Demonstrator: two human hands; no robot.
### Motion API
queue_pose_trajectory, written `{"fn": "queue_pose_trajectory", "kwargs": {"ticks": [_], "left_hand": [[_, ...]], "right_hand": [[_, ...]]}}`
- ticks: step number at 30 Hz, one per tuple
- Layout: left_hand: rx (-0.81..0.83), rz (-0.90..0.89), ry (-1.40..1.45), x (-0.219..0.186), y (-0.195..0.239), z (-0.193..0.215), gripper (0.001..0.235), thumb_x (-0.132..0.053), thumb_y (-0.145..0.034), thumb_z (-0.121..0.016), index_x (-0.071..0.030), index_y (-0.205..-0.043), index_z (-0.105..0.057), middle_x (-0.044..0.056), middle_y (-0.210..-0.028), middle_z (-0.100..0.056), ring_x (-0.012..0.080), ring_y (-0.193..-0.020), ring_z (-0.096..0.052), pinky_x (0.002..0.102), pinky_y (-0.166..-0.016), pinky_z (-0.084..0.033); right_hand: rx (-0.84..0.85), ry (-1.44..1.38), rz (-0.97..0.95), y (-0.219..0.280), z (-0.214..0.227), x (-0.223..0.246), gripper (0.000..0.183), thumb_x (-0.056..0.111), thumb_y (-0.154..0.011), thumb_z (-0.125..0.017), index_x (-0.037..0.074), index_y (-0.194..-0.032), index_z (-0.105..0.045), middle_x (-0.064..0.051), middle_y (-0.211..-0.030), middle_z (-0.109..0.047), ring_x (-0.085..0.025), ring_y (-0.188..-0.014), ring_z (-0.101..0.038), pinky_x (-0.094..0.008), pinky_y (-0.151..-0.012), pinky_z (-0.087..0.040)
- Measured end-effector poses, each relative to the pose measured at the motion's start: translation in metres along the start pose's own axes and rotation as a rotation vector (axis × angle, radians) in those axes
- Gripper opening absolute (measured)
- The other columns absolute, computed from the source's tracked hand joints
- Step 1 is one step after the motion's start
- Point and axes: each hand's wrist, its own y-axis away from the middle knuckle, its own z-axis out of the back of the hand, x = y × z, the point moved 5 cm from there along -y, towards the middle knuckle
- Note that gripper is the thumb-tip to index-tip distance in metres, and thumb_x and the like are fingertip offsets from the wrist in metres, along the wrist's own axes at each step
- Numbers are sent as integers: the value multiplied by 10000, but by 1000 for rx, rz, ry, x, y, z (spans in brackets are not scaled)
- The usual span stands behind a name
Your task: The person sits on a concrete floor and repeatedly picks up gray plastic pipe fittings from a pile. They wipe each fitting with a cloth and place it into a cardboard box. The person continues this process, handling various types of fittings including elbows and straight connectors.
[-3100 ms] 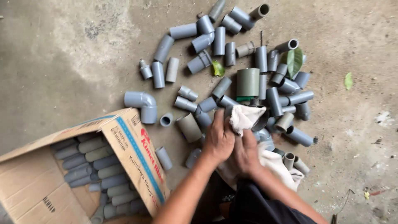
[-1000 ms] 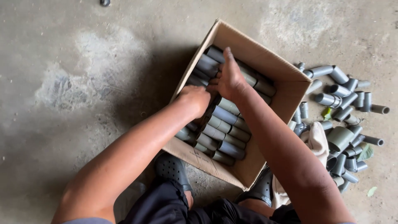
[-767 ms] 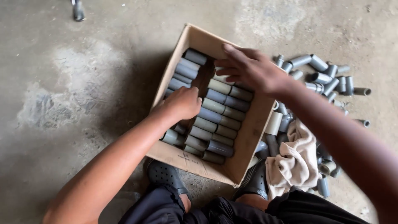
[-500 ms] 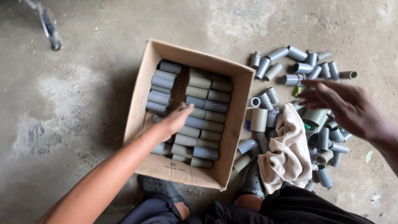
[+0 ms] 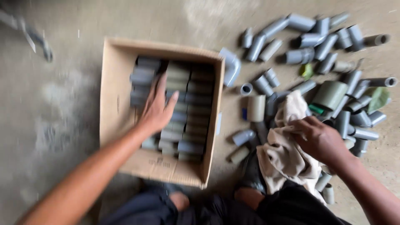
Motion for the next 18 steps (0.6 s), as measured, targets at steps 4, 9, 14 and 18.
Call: {"fn": "queue_pose_trajectory", "kwargs": {"ticks": [4, 9, 14, 18], "left_hand": [[-127, -281, -60, -3, -30, -14, 608, -370, -1046, -485, -124, -1580, -330, 271, -1652, -251, 424, -1533, -252, 472, -1237, -234], [-69, -212, 15, -10, -39, 2, 487, -208, -1019, -457, -89, -1491, -484, 207, -1497, -529, 435, -1378, -481, 504, -1140, -383], [-106, -15, 79, 17, -60, -5, 601, -362, -962, -494, -236, -1549, -457, 215, -980, -755, 431, -810, -656, 458, -827, -492], [-199, -28, 174, 7, -69, -8, 512, -336, -960, -510, -172, -1442, -563, 205, -1288, -697, 461, -1194, -619, 468, -1024, -488]], "right_hand": [[83, 33, -81, 3, -10, -22, 480, 336, -809, -762, 222, -1270, -690, -58, -1149, -716, -329, -833, -767, -520, -693, -654], [331, 72, -54, -11, 24, -2, 431, 394, -901, -655, 225, -1298, -660, -103, -1204, -753, -181, -745, -884, -281, -753, -805], [78, 86, 402, -63, 107, 121, 327, 235, -878, -669, 127, -1184, -703, -69, -1214, -740, -237, -1013, -757, -373, -877, -662], [36, 73, 553, -130, 129, 218, 389, 133, -947, -622, -16, -1307, -635, -173, -1188, -708, -274, -960, -728, -381, -845, -653]]}}
